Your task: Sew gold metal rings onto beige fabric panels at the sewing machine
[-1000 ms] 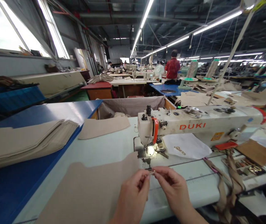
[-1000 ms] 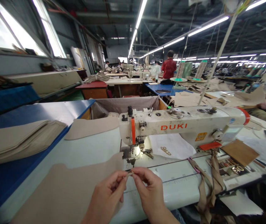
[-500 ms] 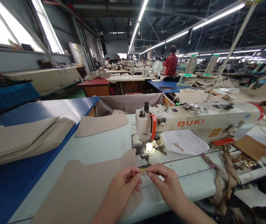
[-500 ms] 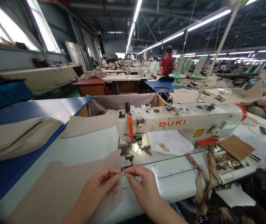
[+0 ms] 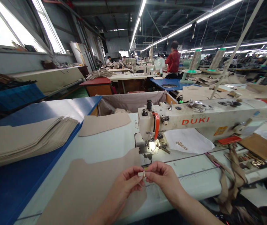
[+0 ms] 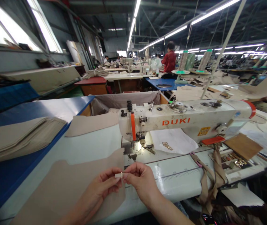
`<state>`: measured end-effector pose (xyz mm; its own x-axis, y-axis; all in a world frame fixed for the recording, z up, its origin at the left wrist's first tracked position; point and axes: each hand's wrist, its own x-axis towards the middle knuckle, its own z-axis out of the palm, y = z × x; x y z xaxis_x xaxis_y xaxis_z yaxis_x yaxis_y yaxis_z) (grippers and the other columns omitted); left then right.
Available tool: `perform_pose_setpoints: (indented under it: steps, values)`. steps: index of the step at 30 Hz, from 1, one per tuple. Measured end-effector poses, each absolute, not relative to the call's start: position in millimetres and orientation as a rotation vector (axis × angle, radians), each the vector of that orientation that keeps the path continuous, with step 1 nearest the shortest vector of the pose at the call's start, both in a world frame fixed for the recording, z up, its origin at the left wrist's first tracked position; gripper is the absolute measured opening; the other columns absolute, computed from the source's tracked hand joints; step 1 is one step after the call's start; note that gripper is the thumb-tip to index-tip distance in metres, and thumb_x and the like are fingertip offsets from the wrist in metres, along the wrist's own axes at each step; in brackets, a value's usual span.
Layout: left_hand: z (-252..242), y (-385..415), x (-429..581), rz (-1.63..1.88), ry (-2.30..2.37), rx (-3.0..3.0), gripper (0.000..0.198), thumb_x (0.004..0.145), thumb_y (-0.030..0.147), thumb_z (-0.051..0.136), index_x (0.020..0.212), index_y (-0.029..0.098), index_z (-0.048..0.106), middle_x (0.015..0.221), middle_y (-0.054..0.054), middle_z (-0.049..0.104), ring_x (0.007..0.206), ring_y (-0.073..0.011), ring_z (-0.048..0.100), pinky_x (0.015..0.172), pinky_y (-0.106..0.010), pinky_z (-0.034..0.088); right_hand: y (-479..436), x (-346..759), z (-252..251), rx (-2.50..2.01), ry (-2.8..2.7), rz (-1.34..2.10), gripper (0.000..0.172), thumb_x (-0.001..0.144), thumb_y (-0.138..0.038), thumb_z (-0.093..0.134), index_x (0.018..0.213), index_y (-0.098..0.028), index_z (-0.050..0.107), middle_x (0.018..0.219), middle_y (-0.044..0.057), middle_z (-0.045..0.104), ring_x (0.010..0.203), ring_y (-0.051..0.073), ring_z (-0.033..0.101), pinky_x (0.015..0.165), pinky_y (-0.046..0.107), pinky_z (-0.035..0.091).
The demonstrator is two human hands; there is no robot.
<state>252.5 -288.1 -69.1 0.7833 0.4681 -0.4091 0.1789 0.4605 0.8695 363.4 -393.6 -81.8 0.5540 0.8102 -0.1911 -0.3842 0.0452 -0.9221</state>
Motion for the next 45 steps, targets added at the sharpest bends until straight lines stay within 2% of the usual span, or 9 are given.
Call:
perform_pose_setpoints:
  steps: [6,9,12,15,19,25,36,42,45]
  values:
    - [-57,-281,255,0.069,0.671,1.252,0.023,0.061,0.033,0.073,0.07,0.014,0.064,0.064,0.001,0.061,0.064,-0.0116,0.051,0.061,-0.022,0.04,-393,363,-83,-1.198,-0.468,1.033,0.037,0.054,-0.043,0.083,0.067,-0.016,0.06,0.059,-0.002,0.063,0.056,0.013,0.058,0.057,0.024,0.044]
    - [-54,-275,254,-0.003,0.651,1.465,0.018,0.062,0.032,0.067,0.064,0.015,0.061,0.059,0.002,0.059,0.06,-0.0127,0.05,0.06,-0.024,0.038,-396,359,-80,-1.283,-0.57,0.973,0.026,0.065,-0.037,0.076,0.069,-0.016,0.061,0.06,-0.002,0.061,0.056,0.011,0.054,0.057,0.023,0.04]
    - [-53,-274,252,0.025,0.676,1.689,0.011,0.062,0.028,0.06,0.062,0.017,0.059,0.057,0.004,0.054,0.059,-0.0134,0.048,0.057,-0.024,0.035,-402,353,-75,-1.464,-0.753,0.828,0.013,0.074,-0.027,0.066,0.08,-0.017,0.063,0.07,-0.001,0.061,0.065,0.012,0.054,0.06,0.023,0.039]
    - [-48,-280,250,0.051,0.712,1.858,0.011,0.064,0.028,0.053,0.063,0.018,0.058,0.061,0.003,0.056,0.063,-0.0153,0.051,0.059,-0.024,0.036,-407,349,-73,-1.562,-0.837,0.761,0.018,0.07,-0.022,0.068,0.085,-0.018,0.059,0.078,-0.001,0.06,0.073,0.014,0.054,0.065,0.024,0.04]
    - [-40,-288,248,0.038,0.754,1.938,0.012,0.064,0.029,0.049,0.06,0.02,0.055,0.059,0.003,0.056,0.061,-0.0158,0.052,0.057,-0.023,0.037,-409,351,-73,-1.498,-0.847,0.787,0.021,0.066,-0.022,0.073,0.078,-0.018,0.056,0.073,-0.002,0.058,0.07,0.014,0.053,0.065,0.023,0.042]
    - [-45,-289,247,0.119,0.775,1.852,0.009,0.063,0.029,0.055,0.058,0.021,0.057,0.06,0.001,0.061,0.062,-0.0176,0.057,0.059,-0.024,0.041,-413,356,-69,-1.513,-0.944,0.764,0.002,0.073,-0.018,0.063,0.074,-0.018,0.062,0.075,0.0,0.062,0.073,0.014,0.057,0.07,0.023,0.043]
    - [-41,-288,250,0.218,0.77,1.554,0.015,0.053,0.027,0.067,0.048,0.019,0.056,0.063,-0.002,0.064,0.062,-0.0171,0.057,0.062,-0.026,0.045,-412,352,-72,-1.597,-0.84,0.553,0.008,0.071,-0.016,0.059,0.063,-0.017,0.061,0.068,0.002,0.064,0.063,0.013,0.056,0.059,0.023,0.043]
    - [-50,-286,251,0.246,0.694,1.487,0.02,0.055,0.029,0.074,0.065,0.018,0.061,0.064,-0.001,0.064,0.064,-0.0169,0.059,0.064,-0.027,0.048,-412,354,-72,-1.603,-0.813,0.538,0.008,0.07,-0.016,0.06,0.063,-0.017,0.06,0.067,0.001,0.064,0.061,0.012,0.055,0.059,0.022,0.042]
    - [-51,-289,250,0.266,0.668,1.553,0.018,0.059,0.031,0.072,0.066,0.018,0.061,0.065,-0.001,0.064,0.064,-0.017,0.06,0.063,-0.026,0.049,-414,355,-70,-1.625,-0.843,0.557,0.008,0.071,-0.015,0.06,0.063,-0.018,0.06,0.065,0.0,0.062,0.061,0.012,0.054,0.058,0.022,0.042]
